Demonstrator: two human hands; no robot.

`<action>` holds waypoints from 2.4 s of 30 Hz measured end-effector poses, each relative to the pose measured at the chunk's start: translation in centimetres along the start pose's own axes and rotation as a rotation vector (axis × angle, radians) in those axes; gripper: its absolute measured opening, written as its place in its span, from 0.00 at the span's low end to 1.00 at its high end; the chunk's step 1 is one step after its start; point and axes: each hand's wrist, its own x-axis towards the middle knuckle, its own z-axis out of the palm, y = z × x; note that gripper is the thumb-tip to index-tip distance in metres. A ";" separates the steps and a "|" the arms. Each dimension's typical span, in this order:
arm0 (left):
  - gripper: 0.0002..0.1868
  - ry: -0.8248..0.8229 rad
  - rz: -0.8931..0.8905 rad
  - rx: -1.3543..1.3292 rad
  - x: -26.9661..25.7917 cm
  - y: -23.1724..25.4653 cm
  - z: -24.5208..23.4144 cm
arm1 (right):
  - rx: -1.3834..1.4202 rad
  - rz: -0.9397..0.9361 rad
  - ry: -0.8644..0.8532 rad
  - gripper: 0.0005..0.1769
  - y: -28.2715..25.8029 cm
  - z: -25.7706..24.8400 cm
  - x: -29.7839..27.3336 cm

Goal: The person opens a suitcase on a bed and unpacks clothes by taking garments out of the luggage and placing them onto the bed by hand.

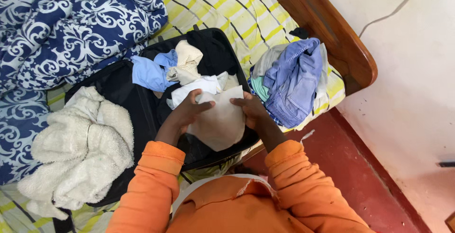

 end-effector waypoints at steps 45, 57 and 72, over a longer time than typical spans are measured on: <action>0.33 0.054 0.142 -0.059 1.8 4.8 -0.6 | -0.258 -0.281 -0.045 0.17 -0.5 1.6 -1.0; 0.44 -0.166 0.153 0.675 0.0 5.9 -0.7 | 0.162 -0.185 0.285 0.13 -1.2 1.8 -0.6; 0.67 -0.190 0.097 0.100 1.6 3.7 1.5 | -0.499 -0.360 0.034 0.27 -2.4 5.0 -2.6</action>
